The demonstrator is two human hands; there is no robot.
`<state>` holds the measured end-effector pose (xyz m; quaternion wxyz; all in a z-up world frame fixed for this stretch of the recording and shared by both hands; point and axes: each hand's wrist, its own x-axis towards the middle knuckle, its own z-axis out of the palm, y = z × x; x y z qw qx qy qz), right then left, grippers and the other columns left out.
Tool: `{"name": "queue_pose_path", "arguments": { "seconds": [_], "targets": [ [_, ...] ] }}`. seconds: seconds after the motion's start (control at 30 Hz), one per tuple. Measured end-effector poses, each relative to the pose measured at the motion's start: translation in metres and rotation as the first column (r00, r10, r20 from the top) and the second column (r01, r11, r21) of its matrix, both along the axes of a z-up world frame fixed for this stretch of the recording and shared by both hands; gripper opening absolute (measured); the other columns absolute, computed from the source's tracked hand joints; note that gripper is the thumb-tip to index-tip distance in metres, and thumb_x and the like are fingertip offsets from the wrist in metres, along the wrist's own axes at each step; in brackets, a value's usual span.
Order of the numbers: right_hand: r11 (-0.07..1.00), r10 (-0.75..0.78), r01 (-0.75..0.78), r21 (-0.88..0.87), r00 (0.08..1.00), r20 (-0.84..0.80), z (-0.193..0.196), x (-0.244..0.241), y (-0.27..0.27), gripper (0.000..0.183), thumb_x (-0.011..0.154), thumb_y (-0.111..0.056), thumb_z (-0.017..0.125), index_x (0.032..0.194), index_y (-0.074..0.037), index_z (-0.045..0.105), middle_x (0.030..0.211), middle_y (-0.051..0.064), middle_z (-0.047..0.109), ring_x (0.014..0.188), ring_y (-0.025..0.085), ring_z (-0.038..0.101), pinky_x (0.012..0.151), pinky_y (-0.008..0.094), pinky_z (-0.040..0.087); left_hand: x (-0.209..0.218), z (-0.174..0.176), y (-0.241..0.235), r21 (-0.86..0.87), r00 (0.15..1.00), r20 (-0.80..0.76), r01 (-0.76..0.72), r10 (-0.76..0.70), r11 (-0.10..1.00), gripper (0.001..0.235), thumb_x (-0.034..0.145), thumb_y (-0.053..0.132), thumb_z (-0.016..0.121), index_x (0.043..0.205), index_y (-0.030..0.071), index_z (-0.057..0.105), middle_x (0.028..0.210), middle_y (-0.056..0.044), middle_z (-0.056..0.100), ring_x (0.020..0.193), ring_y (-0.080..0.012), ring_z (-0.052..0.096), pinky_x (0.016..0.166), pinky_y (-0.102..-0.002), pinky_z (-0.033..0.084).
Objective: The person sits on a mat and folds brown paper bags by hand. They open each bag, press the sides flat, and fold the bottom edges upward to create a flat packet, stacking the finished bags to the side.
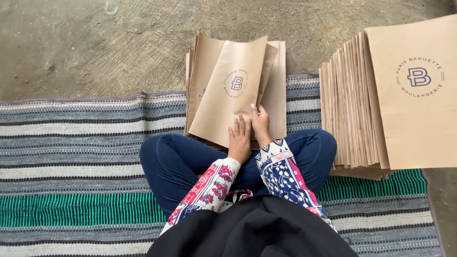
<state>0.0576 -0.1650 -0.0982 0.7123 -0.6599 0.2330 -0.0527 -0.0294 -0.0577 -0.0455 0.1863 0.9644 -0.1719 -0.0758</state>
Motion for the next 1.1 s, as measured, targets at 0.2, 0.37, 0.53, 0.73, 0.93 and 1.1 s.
{"name": "queue_pose_path", "arguments": {
  "seconds": [0.2, 0.37, 0.53, 0.73, 0.93, 1.1],
  "targets": [
    [0.969, -0.05, 0.001, -0.249, 0.981, -0.19, 0.017, 0.018, 0.004, 0.065, 0.099, -0.059, 0.059, 0.129, -0.001, 0.06, 0.126, 0.029, 0.065, 0.125, 0.043, 0.059, 0.103, 0.053, 0.049, 0.006, -0.03, -0.002, -0.138, 0.986, -0.166, 0.01, -0.033, 0.99, 0.105, 0.073, -0.007, 0.053, 0.165, 0.009, 0.004, 0.169, -0.025, -0.005, 0.154, -0.0495, -0.002, 0.116, -0.074, 0.009],
    [0.97, -0.079, 0.021, -0.241, 0.969, -0.232, 0.013, 0.054, -0.002, 0.076, 0.1, -0.074, 0.042, 0.133, -0.006, 0.053, 0.135, 0.028, 0.06, 0.132, 0.045, 0.052, 0.111, 0.054, 0.041, 0.014, -0.022, -0.01, -0.179, 0.959, -0.282, -0.019, -0.033, 0.984, 0.11, 0.072, -0.008, 0.052, 0.165, 0.011, -0.002, 0.169, -0.024, -0.011, 0.153, -0.0499, -0.006, 0.115, -0.075, 0.005],
    [0.943, -0.072, -0.028, -0.331, 0.955, -0.287, -0.025, 0.093, -0.014, 0.058, 0.103, -0.07, 0.037, 0.121, -0.017, 0.052, 0.126, 0.02, 0.067, 0.124, 0.039, 0.06, 0.104, 0.049, 0.048, 0.025, -0.012, -0.015, -0.192, 0.933, -0.361, -0.057, -0.017, 0.98, 0.111, 0.071, -0.008, 0.051, 0.164, 0.011, -0.006, 0.168, -0.024, -0.015, 0.152, -0.05, -0.01, 0.116, -0.074, 0.003],
    [0.767, -0.115, 0.033, -0.64, 0.989, -0.088, -0.033, 0.102, -0.012, 0.023, 0.109, -0.033, 0.04, 0.109, -0.013, 0.05, 0.096, 0.022, 0.069, 0.097, 0.043, 0.069, 0.079, 0.055, 0.054, 0.028, -0.023, -0.012, -0.085, 0.931, -0.356, 0.05, -0.077, 0.995, 0.107, 0.076, 0.009, 0.053, 0.163, 0.01, -0.009, 0.168, -0.022, -0.018, 0.152, -0.0491, -0.013, 0.12, -0.064, -0.002],
    [0.581, -0.191, -0.129, -0.804, 0.938, -0.289, -0.022, 0.095, -0.001, 0.029, 0.108, -0.05, 0.032, 0.104, -0.027, 0.049, 0.094, 0.0, 0.07, 0.091, 0.028, 0.073, 0.078, 0.053, 0.057, 0.029, -0.007, 0.007, 0.144, 0.951, -0.235, 0.237, -0.199, 0.961, 0.11, 0.073, 0.04, 0.053, 0.164, 0.012, -0.002, 0.17, -0.015, -0.008, 0.152, -0.0472, 0.0, 0.12, -0.054, 0.006],
    [0.126, -0.215, 0.072, -0.989, 0.976, 0.044, -0.04, 0.101, -0.003, 0.029, 0.105, -0.041, 0.042, 0.089, -0.02, 0.054, 0.085, 0.004, 0.061, 0.082, 0.031, 0.065, 0.072, 0.047, 0.049, 0.035, -0.028, 0.017, 0.189, 0.939, 0.102, 0.307, -0.33, 0.933, 0.098, 0.066, 0.075, 0.053, 0.151, 0.027, 0.041, 0.17, -0.014, 0.007, 0.149, -0.044, 0.014, 0.118, -0.056, 0.011]
  ]
}}
